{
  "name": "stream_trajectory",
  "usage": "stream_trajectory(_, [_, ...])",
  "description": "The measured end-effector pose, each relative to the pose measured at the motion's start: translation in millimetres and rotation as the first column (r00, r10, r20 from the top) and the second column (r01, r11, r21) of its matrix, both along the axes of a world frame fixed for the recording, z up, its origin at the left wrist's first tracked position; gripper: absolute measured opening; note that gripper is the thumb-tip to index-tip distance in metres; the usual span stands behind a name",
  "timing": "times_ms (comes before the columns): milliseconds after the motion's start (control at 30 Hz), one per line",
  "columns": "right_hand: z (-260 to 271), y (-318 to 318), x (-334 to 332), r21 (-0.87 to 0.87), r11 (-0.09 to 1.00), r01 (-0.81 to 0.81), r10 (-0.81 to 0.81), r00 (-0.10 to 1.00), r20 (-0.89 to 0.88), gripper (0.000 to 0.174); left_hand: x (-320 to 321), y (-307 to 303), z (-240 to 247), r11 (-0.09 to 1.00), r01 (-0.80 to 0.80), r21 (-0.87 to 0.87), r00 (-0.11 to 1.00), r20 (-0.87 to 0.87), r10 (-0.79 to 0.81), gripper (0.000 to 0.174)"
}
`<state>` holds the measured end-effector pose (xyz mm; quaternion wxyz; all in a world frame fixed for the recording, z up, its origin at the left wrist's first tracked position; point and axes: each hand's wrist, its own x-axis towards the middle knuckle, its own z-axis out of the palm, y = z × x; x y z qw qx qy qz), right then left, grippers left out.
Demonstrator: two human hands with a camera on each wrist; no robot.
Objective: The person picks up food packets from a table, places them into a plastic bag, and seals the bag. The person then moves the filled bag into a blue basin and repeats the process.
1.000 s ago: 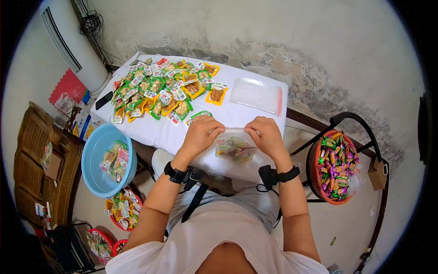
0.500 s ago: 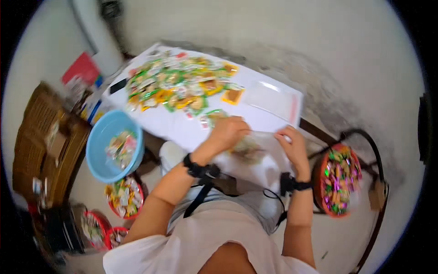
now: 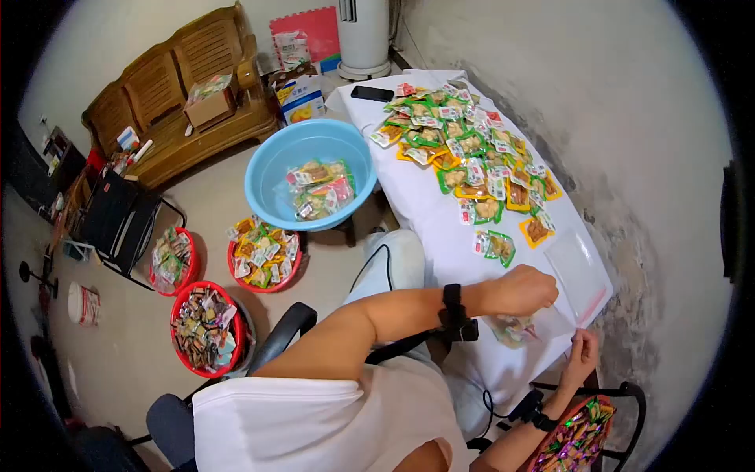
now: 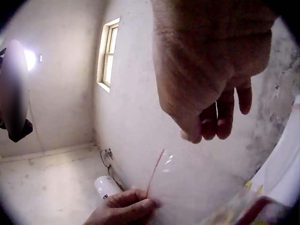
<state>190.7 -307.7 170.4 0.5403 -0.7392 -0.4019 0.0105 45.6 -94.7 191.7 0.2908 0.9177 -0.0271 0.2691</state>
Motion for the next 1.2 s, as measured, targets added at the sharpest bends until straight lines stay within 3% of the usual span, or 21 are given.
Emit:
stream_trajectory(33, [-6, -3, 3, 0.074, 0.995, 0.064, -0.054, 0.99, -0.127, 0.008, -8, 7, -1, 0.996, -0.053, -0.07, 0.998, 0.039, 0.056, 0.011])
stream_trajectory(167, [-8, -8, 3, 0.022, 0.999, -0.024, 0.024, 0.999, -0.033, 0.008, -68, 51, 10, 0.943, -0.126, -0.308, 0.979, 0.114, 0.168, 0.013])
stream_trajectory(200, [-13, -7, 2, 0.028, 0.998, -0.047, 0.05, 0.994, -0.096, 0.008, -88, 64, 13, 0.926, -0.124, -0.357, 0.978, 0.117, 0.176, 0.014])
stream_trajectory(300, [-10, 8, -15, -0.014, 0.998, -0.058, 0.056, 0.994, -0.09, 0.008, -145, 94, 25, 0.707, -0.34, -0.62, 0.912, -0.035, 0.408, 0.013])
stream_trajectory(367, [-10, 19, -20, -0.049, 0.996, -0.08, 0.076, 0.994, -0.078, 0.007, -175, 128, 27, 0.674, -0.541, -0.504, 0.821, -0.144, 0.552, 0.012])
stream_trajectory(400, [-9, 27, -23, -0.079, 0.992, -0.098, 0.093, 0.994, -0.062, 0.007, -189, 150, 18, 0.693, -0.563, -0.45, 0.803, -0.1, 0.588, 0.015])
stream_trajectory(467, [-7, 44, -33, -0.103, 0.988, -0.111, 0.104, 0.992, -0.07, 0.007, -218, 190, 18, 0.674, -0.725, -0.141, 0.687, -0.079, 0.722, 0.017])
stream_trajectory(533, [-7, 58, -40, -0.126, 0.985, -0.118, 0.11, 0.991, -0.073, 0.007, -249, 226, 16, 0.495, -0.868, 0.042, 0.492, -0.073, 0.868, 0.016])
stream_trajectory(600, [-12, 71, -46, -0.139, 0.979, -0.15, 0.138, 0.986, -0.097, 0.007, -295, 281, 0, 0.411, -0.893, 0.182, 0.426, 0.054, 0.903, 0.014])
stream_trajectory(667, [-17, 85, -52, -0.164, 0.97, -0.181, 0.167, 0.981, -0.094, 0.006, -329, 293, 15, 0.242, -0.937, 0.25, 0.3, 0.228, 0.926, 0.012])
stream_trajectory(800, [-26, 107, -71, -0.214, 0.949, -0.234, 0.22, 0.972, -0.087, 0.007, -395, 324, -35, 0.183, -0.908, 0.377, 0.318, 0.334, 0.888, 0.008])
stream_trajectory(867, [-28, 119, -83, -0.248, 0.935, -0.254, 0.238, 0.967, -0.093, 0.009, -418, 322, -92, 0.17, -0.915, 0.365, 0.227, 0.12, 0.967, 0.007])
stream_trajectory(933, [-32, 127, -94, -0.284, 0.92, -0.271, 0.246, 0.962, -0.122, 0.007, -446, 330, -170, 0.146, -0.873, 0.465, 0.072, -0.173, 0.982, 0.008])
stream_trajectory(1000, [-37, 135, -99, -0.311, 0.898, -0.312, 0.28, 0.949, -0.143, 0.004, -456, 320, -206, 0.253, -0.825, 0.505, -0.067, -0.531, 0.845, 0.017])
stream_trajectory(1067, [-40, 141, -102, -0.334, 0.89, -0.312, 0.282, 0.95, -0.137, 0.008, -446, 316, -225, 0.245, -0.85, 0.466, -0.202, -0.719, 0.665, 0.029])
stream_trajectory(1100, [-41, 144, -103, -0.349, 0.881, -0.319, 0.29, 0.948, -0.134, 0.011, -446, 320, -236, 0.251, -0.85, 0.463, -0.197, -0.723, 0.663, 0.029])
stream_trajectory(1200, [-45, 148, -103, -0.368, 0.881, -0.298, 0.264, 0.954, -0.14, 0.009, -441, 333, -260, 0.466, -0.755, 0.462, -0.15, -0.813, 0.563, 0.036])
